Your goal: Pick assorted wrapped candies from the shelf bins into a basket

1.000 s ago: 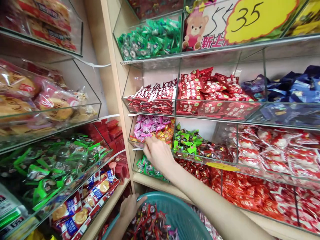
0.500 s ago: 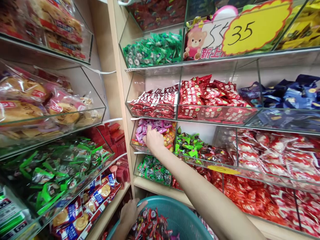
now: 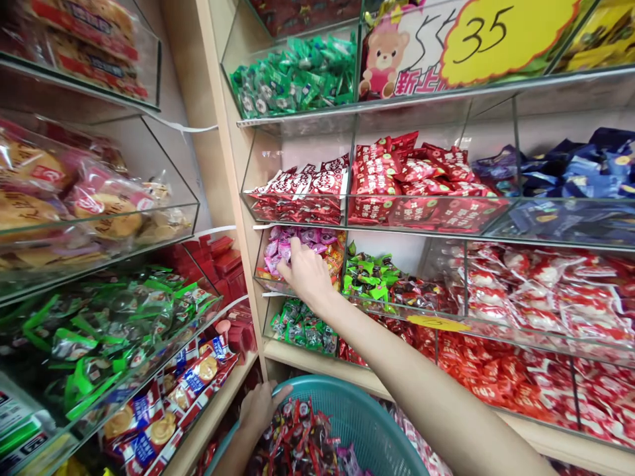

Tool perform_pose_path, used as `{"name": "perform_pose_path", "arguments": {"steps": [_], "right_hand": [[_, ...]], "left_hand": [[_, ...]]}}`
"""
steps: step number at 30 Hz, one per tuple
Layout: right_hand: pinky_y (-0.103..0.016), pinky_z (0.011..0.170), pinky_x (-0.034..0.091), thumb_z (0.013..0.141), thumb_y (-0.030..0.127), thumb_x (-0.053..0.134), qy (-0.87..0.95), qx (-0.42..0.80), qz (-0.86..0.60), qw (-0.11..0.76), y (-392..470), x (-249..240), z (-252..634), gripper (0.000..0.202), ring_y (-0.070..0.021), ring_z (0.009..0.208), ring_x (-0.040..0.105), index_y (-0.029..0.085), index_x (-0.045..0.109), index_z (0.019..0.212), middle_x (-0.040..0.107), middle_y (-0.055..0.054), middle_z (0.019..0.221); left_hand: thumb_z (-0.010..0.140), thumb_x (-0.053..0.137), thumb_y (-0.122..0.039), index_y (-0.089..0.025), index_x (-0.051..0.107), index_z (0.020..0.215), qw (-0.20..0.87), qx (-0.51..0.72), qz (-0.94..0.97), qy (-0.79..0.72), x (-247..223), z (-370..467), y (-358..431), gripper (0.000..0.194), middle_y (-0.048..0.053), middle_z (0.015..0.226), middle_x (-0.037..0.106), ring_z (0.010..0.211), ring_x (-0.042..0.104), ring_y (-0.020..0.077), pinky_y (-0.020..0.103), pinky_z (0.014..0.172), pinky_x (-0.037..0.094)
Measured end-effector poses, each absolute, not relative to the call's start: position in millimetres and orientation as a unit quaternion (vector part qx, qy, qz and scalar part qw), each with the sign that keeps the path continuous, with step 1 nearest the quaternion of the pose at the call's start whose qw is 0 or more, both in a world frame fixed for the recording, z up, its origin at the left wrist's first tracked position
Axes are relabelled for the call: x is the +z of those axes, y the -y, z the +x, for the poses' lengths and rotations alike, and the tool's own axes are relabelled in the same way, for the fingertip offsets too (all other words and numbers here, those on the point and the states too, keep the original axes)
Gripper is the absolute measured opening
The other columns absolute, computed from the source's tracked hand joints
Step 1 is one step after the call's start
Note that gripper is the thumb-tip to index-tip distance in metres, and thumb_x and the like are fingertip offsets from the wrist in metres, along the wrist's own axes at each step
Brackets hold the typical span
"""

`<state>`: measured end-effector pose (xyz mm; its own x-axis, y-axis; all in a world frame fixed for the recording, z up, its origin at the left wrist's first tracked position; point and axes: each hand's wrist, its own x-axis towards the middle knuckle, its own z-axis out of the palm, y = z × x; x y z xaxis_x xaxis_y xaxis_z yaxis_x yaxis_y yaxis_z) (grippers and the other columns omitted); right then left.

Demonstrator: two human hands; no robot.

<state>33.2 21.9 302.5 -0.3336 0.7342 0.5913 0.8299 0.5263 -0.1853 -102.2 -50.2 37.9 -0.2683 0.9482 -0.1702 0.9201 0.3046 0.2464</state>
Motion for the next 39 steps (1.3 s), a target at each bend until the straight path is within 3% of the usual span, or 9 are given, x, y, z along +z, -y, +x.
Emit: {"name": "perform_pose_path", "arguments": {"steps": [4, 8, 14, 19, 23, 29, 32, 34, 39], "right_hand": [[-0.026, 0.066, 0.040, 0.086, 0.034, 0.039, 0.881, 0.016, -0.354, 0.314, 15.1, 260.7, 71.9, 0.042, -0.0156, 0.072, 0.059, 0.018, 0.039, 0.125, 0.063, -0.006, 0.095], [-0.024, 0.061, 0.037, 0.084, 0.031, 0.042, 0.907, 0.109, -0.371, 0.167, 42.9, 181.4, 119.2, 0.042, -0.0146, 0.068, 0.059, 0.020, 0.041, 0.124, 0.064, -0.004, 0.088], [-0.028, 0.060, 0.036, 0.078, 0.022, 0.043, 0.889, 0.080, -0.450, -0.037, 59.3, 72.8, 160.9, 0.039, -0.0234, 0.075, 0.063, 0.015, 0.049, 0.115, 0.066, -0.009, 0.083], [-0.030, 0.063, 0.041, 0.074, 0.014, 0.047, 0.886, 0.055, -0.453, -0.088, 67.6, 36.8, 159.6, 0.054, -0.0270, 0.083, 0.064, 0.011, 0.044, 0.128, 0.067, -0.014, 0.091], [-0.029, 0.065, 0.044, 0.080, 0.024, 0.050, 0.881, 0.040, -0.464, -0.078, 69.8, 28.4, 152.6, 0.052, -0.0264, 0.084, 0.065, 0.014, 0.042, 0.131, 0.067, -0.014, 0.096], [-0.029, 0.060, 0.042, 0.082, 0.025, 0.053, 0.894, -0.001, -0.447, -0.042, 60.6, 61.4, 140.1, 0.035, -0.0247, 0.077, 0.066, 0.017, 0.054, 0.116, 0.066, -0.011, 0.095], [-0.026, 0.058, 0.038, 0.087, 0.026, 0.047, 0.914, -0.012, -0.405, 0.028, 51.4, 116.6, 126.4, 0.016, -0.0204, 0.074, 0.065, 0.018, 0.058, 0.097, 0.066, -0.007, 0.086], [-0.024, 0.056, 0.034, 0.091, 0.029, 0.039, 0.920, -0.023, -0.381, 0.094, 44.0, 163.7, 114.1, 0.019, -0.0164, 0.069, 0.063, 0.020, 0.056, 0.091, 0.065, -0.005, 0.081], [-0.022, 0.056, 0.034, 0.093, 0.030, 0.032, 0.891, -0.143, -0.390, 0.185, 10.9, 270.0, 86.5, 0.026, -0.0139, 0.074, 0.058, 0.018, 0.055, 0.098, 0.059, -0.007, 0.091]], "left_hand": [[0.084, 0.021, -0.061, -0.022, 0.064, 0.098, 0.140, 0.053, 0.594, -0.790, 38.2, -100.8, 49.6, 0.059, 0.013, 0.094, 0.070, 0.093, 0.065, 0.0264, 0.035, 0.076, 0.048], [0.082, 0.023, -0.064, -0.022, 0.064, 0.098, 0.144, 0.048, 0.595, -0.789, 35.3, -99.6, 49.5, 0.061, 0.013, 0.097, 0.069, 0.094, 0.064, 0.0254, 0.033, 0.078, 0.047], [0.080, 0.020, -0.067, -0.024, 0.064, 0.095, 0.136, 0.047, 0.599, -0.787, 28.6, -99.6, 48.4, 0.063, 0.012, 0.095, 0.070, 0.094, 0.064, 0.0269, 0.035, 0.076, 0.047], [0.081, 0.019, -0.066, -0.023, 0.065, 0.088, 0.130, 0.046, 0.612, -0.779, 30.9, -102.8, 48.1, 0.064, 0.011, 0.092, 0.070, 0.091, 0.065, 0.0267, 0.033, 0.073, 0.047], [0.081, 0.023, -0.064, -0.022, 0.066, 0.087, 0.133, 0.044, 0.609, -0.780, 37.4, -106.8, 46.7, 0.060, 0.012, 0.094, 0.070, 0.093, 0.064, 0.0267, 0.033, 0.076, 0.047], [0.078, 0.035, -0.062, -0.014, 0.065, 0.097, 0.156, 0.004, 0.611, -0.776, 45.1, -108.2, 34.4, 0.060, 0.017, 0.103, 0.067, 0.098, 0.062, 0.0309, 0.038, 0.079, 0.047], [0.078, 0.029, -0.066, -0.016, 0.063, 0.100, 0.160, 0.028, 0.629, -0.760, 40.7, -105.4, 30.4, 0.064, 0.015, 0.105, 0.066, 0.100, 0.061, 0.0298, 0.037, 0.080, 0.047], [0.080, 0.022, -0.066, -0.021, 0.063, 0.098, 0.166, 0.059, 0.654, -0.735, 34.2, -103.7, 31.5, 0.063, 0.011, 0.100, 0.068, 0.098, 0.062, 0.0267, 0.033, 0.078, 0.047], [0.082, 0.024, -0.064, -0.024, 0.062, 0.097, 0.134, 0.057, 0.657, -0.739, 22.5, -104.5, 40.1, 0.057, 0.008, 0.097, 0.069, 0.095, 0.063, 0.0228, 0.028, 0.077, 0.045]]}}
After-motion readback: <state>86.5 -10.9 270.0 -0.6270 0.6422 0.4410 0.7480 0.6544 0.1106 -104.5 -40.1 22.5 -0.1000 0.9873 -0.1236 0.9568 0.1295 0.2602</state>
